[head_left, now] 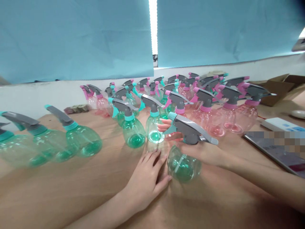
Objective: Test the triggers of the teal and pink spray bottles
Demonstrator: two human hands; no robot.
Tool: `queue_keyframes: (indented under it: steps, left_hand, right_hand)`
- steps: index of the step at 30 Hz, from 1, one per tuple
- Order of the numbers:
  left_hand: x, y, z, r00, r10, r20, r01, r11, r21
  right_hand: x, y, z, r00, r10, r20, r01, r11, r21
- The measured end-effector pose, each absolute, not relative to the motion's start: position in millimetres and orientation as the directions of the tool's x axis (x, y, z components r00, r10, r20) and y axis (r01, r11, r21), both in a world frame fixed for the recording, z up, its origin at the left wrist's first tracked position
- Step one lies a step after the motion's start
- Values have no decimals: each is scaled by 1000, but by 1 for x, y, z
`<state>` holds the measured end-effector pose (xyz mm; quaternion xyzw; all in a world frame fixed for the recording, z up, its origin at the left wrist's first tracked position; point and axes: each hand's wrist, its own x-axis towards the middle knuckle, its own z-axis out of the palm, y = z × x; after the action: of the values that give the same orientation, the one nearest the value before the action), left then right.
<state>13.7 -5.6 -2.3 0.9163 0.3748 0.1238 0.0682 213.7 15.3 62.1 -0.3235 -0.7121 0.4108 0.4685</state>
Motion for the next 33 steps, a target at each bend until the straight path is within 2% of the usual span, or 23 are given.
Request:
queue_keyframes:
  steps: [4,11,22,33]
  left_hand:
    - [14,-4,-3,690,701,179,668,-712,217]
    - [14,-4,-2,691,702,169,667,-711,223]
    - [14,-5,-4,685,706,179,672,-708,219]
    - [14,-6,-1,684,704,189,666,-709,230]
  right_hand:
    - [216,18,56,-359,825,437,109,502,-858]
    - [216,21,53,-418,758,501,53,571,-819]
    - [219,22,52,-437,764,474,192,594,-781]
    - [217,18,56,-396,813,427,134,511,-849]
